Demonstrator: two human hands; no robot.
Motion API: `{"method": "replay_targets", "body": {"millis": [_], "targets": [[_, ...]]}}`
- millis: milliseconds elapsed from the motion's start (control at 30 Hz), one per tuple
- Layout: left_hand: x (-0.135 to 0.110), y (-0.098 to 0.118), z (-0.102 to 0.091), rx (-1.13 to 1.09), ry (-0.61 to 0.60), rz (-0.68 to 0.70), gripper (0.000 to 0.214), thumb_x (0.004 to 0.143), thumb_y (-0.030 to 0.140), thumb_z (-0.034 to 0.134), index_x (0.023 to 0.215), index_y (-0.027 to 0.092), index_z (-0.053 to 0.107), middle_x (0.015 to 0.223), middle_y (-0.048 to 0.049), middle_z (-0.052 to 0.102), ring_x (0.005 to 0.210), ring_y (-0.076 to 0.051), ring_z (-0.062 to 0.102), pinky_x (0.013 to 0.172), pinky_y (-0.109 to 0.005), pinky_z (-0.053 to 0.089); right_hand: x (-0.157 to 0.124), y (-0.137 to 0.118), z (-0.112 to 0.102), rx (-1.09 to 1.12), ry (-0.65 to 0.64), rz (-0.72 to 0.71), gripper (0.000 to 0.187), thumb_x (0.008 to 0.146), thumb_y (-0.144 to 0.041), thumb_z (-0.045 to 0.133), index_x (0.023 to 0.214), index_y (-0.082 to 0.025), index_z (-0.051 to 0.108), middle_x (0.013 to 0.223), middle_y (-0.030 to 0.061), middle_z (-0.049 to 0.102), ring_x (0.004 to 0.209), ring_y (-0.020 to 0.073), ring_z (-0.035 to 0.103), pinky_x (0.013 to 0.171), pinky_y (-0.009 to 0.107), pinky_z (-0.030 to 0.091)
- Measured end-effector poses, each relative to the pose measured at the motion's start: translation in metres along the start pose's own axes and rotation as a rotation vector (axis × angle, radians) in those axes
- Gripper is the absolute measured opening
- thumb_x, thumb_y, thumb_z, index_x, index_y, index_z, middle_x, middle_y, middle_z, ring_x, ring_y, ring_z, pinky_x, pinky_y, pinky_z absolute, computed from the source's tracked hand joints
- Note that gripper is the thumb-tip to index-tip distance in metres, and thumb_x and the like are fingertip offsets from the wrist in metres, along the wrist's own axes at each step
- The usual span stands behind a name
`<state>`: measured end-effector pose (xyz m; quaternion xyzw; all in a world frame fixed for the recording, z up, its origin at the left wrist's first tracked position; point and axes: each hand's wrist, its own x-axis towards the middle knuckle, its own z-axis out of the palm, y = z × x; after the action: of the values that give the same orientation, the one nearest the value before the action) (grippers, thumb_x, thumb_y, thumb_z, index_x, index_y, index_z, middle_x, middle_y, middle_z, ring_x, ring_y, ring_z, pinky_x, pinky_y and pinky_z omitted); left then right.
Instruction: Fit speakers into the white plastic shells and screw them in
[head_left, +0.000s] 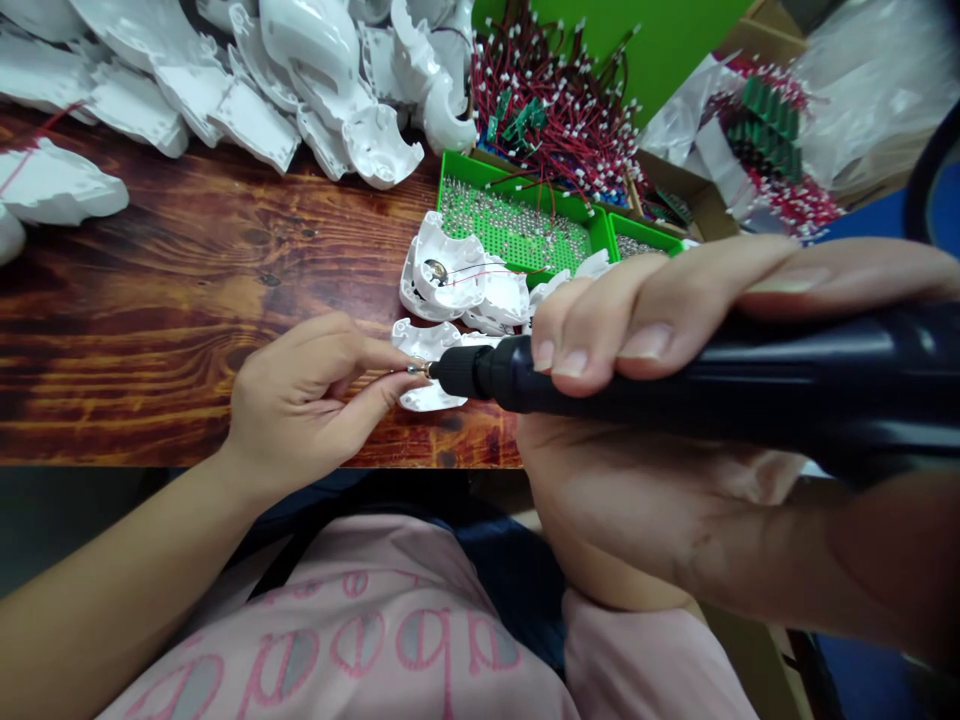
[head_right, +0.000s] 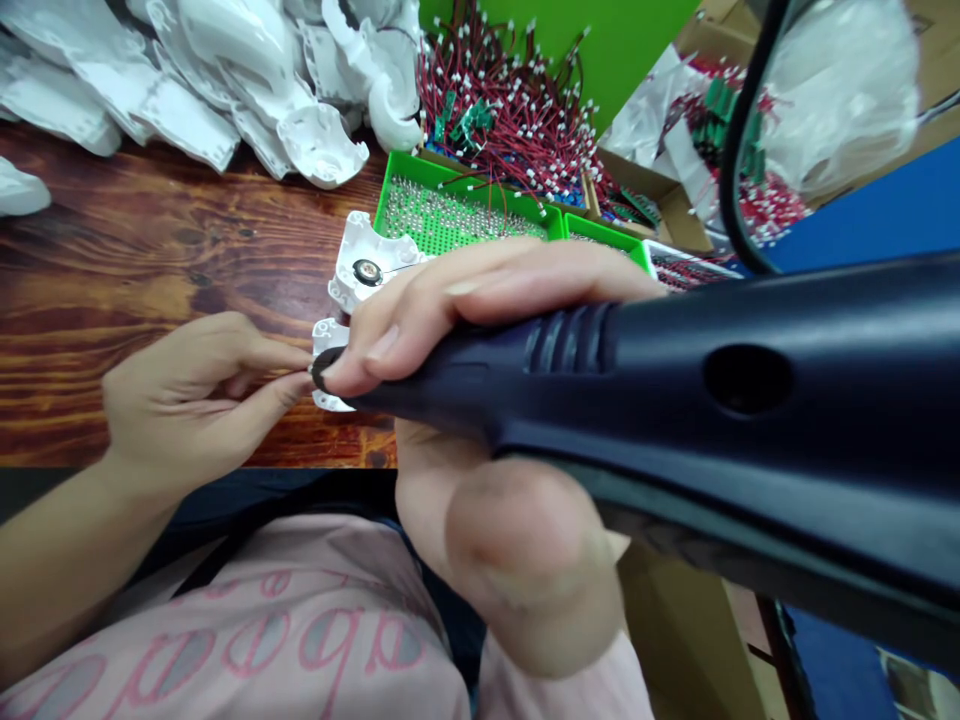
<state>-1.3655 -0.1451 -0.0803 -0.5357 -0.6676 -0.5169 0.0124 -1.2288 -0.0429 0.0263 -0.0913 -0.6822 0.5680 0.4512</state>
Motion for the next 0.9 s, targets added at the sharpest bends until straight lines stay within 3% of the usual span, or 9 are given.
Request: {"method": "replay_targets", "body": {"millis": [333, 500, 600, 700, 800, 900], "targets": [[-0.003, 0.001, 0.001, 0.006, 0.018, -0.098, 0.006, 0.087, 0.023, 0.068, 0.090, 0.028, 0.066, 0.080, 0.0035, 0.062, 0.075, -0.011, 0.059, 0.071, -0.033, 0.050, -0.001, 0.001, 0.007, -0.111, 0.031, -0.117, 0.039, 0.068, -0.056, 0.080, 0.091, -0.035, 0.057, 0.076, -0.0014, 0.050, 0.065, 0.0194, 0.058, 0.068, 0.043, 0.054], [-0.002, 0.003, 0.002, -0.020, 0.019, -0.128, 0.003, 0.087, 0.028, 0.069, 0.089, 0.026, 0.067, 0.082, 0.0029, 0.062, 0.078, -0.013, 0.060, 0.070, -0.034, 0.048, 0.005, 0.002, 0.009, -0.029, 0.099, -0.049, 0.032, 0.076, -0.060, 0.071, 0.088, -0.034, 0.056, 0.071, -0.0031, 0.047, 0.056, 0.0153, 0.050, 0.063, 0.037, 0.049], [-0.001, -0.002, 0.005, -0.015, 0.001, -0.187, 0.026, 0.079, 0.040, 0.077, 0.097, 0.025, 0.067, 0.088, 0.0012, 0.062, 0.079, -0.015, 0.058, 0.069, -0.034, 0.045, 0.007, 0.007, 0.003, 0.071, 0.155, -0.022, 0.028, 0.086, -0.062, 0.058, 0.086, -0.034, 0.056, 0.064, -0.0036, 0.045, 0.057, 0.0159, 0.052, 0.063, 0.037, 0.050], [-0.001, -0.008, 0.008, 0.001, -0.007, -0.289, 0.067, 0.059, 0.057, 0.088, 0.111, 0.024, 0.060, 0.090, 0.0005, 0.057, 0.076, -0.014, 0.054, 0.068, -0.031, 0.044, 0.009, 0.019, -0.002, 0.155, 0.178, -0.025, 0.031, 0.093, -0.059, 0.049, 0.082, -0.031, 0.056, 0.064, -0.0030, 0.048, 0.062, 0.0165, 0.057, 0.065, 0.039, 0.053], [0.002, -0.011, 0.012, 0.037, -0.080, -0.354, 0.100, 0.045, 0.066, 0.089, 0.126, 0.022, 0.050, 0.095, -0.0012, 0.055, 0.079, -0.015, 0.054, 0.070, -0.031, 0.048, 0.016, 0.040, -0.001, 0.194, 0.249, -0.020, 0.032, 0.093, -0.054, 0.051, 0.077, -0.027, 0.055, 0.064, -0.0028, 0.049, 0.058, 0.0148, 0.057, 0.059, 0.036, 0.052], [0.005, -0.009, 0.014, 0.103, -0.179, -0.352, 0.112, 0.046, 0.069, 0.087, 0.136, 0.017, 0.045, 0.100, -0.0038, 0.054, 0.086, -0.019, 0.057, 0.081, -0.036, 0.052, 0.022, 0.064, 0.003, 0.241, 0.220, -0.165, 0.030, 0.089, -0.053, 0.059, 0.078, -0.025, 0.056, 0.064, -0.0040, 0.051, 0.053, 0.0121, 0.055, 0.051, 0.031, 0.049]]}}
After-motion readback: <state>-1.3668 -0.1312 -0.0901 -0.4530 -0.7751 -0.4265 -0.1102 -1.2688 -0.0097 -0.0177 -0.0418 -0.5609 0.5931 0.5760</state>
